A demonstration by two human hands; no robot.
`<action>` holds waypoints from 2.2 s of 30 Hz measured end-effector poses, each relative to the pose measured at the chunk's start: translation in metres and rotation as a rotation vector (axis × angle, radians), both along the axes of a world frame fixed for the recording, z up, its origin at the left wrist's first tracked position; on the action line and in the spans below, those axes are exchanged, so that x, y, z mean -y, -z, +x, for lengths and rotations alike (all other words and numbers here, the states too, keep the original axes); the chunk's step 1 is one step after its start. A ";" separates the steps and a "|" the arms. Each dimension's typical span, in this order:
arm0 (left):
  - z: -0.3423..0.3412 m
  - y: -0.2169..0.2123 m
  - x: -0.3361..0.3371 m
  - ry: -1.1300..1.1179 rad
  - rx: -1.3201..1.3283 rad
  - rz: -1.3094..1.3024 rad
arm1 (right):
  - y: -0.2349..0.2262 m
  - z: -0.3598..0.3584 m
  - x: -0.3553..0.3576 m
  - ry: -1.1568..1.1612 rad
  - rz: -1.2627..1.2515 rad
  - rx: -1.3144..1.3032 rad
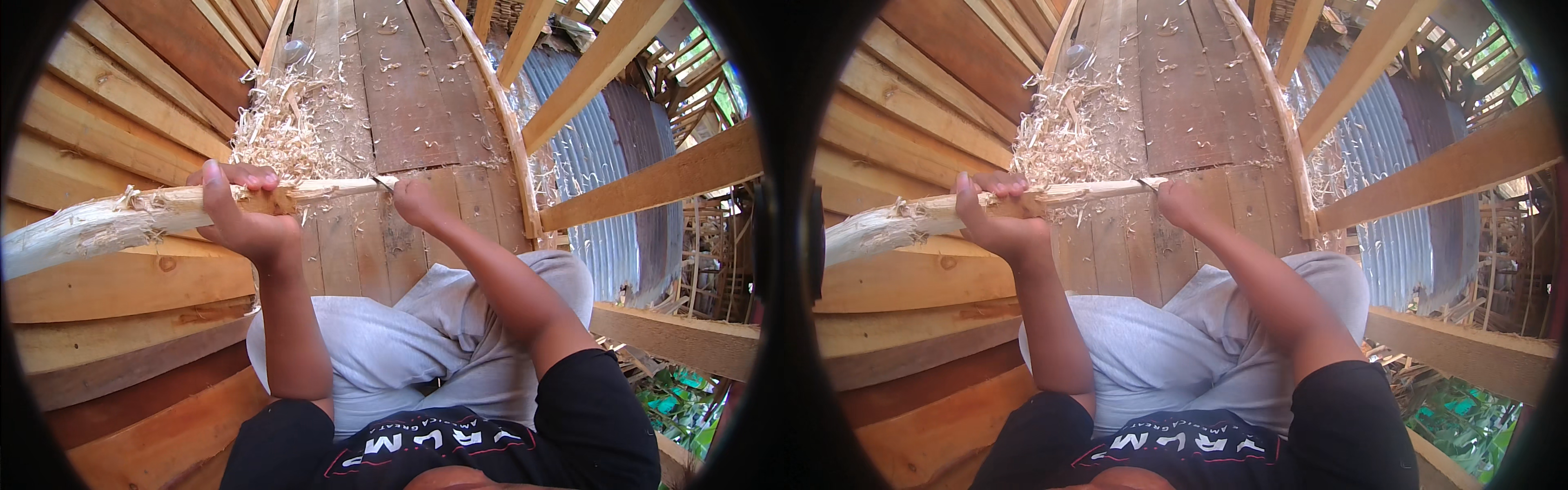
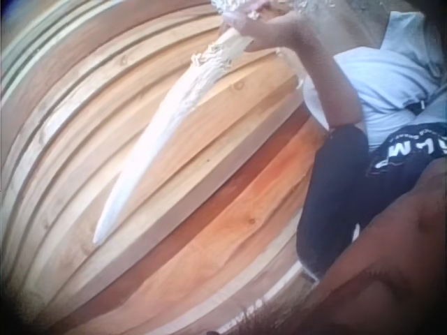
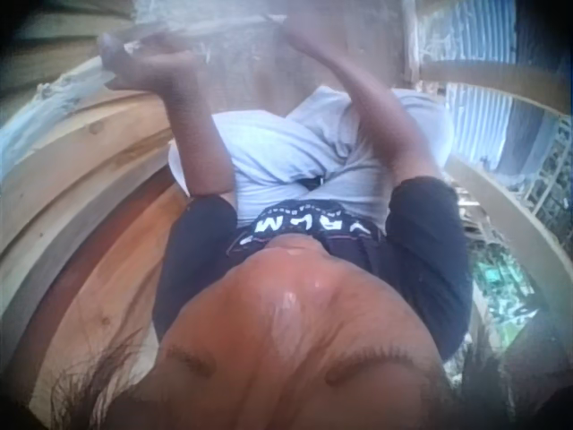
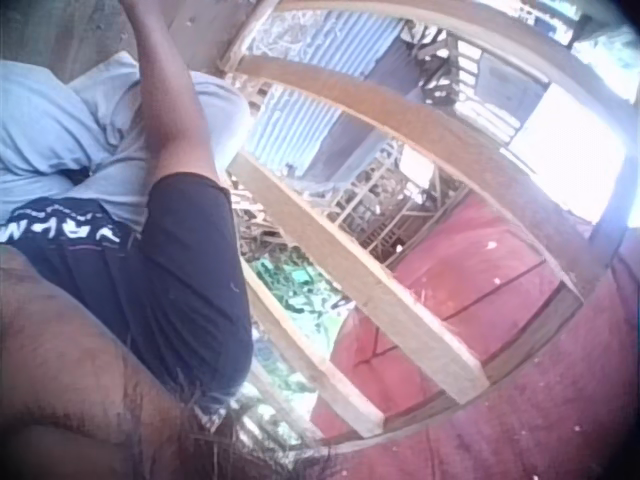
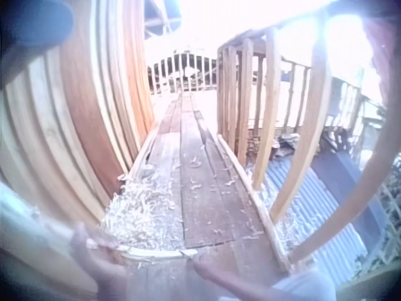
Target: The person carves a long piece of wood using a knife, removing shavings and shaping the surface. They repeatedly adjust their grip and rotate the wood to work on different sections.
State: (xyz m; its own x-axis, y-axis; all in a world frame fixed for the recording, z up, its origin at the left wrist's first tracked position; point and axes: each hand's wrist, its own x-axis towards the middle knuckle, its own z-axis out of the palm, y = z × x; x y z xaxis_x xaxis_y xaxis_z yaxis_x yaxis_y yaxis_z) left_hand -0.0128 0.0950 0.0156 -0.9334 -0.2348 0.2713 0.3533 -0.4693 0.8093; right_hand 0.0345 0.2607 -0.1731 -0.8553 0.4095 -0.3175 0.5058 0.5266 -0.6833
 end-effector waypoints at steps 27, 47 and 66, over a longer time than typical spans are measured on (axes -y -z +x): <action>0.002 0.006 0.002 0.111 -0.071 -0.064 | -0.017 0.003 -0.009 -0.258 0.153 0.055; 0.003 -0.005 -0.011 -0.182 0.061 0.059 | -0.009 0.000 0.006 -0.099 0.078 -0.052; -0.007 0.005 0.008 -0.148 0.114 0.016 | -0.068 0.012 0.046 -0.235 -0.029 -0.232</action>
State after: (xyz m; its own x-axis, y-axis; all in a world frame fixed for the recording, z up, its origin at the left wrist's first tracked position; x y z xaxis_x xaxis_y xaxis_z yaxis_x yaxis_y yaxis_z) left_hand -0.0203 0.0872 0.0111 -0.9130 -0.3751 0.1605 0.3254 -0.4322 0.8410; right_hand 0.0460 0.2148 -0.1048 -0.9762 0.1861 -0.1118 0.2019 0.5888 -0.7827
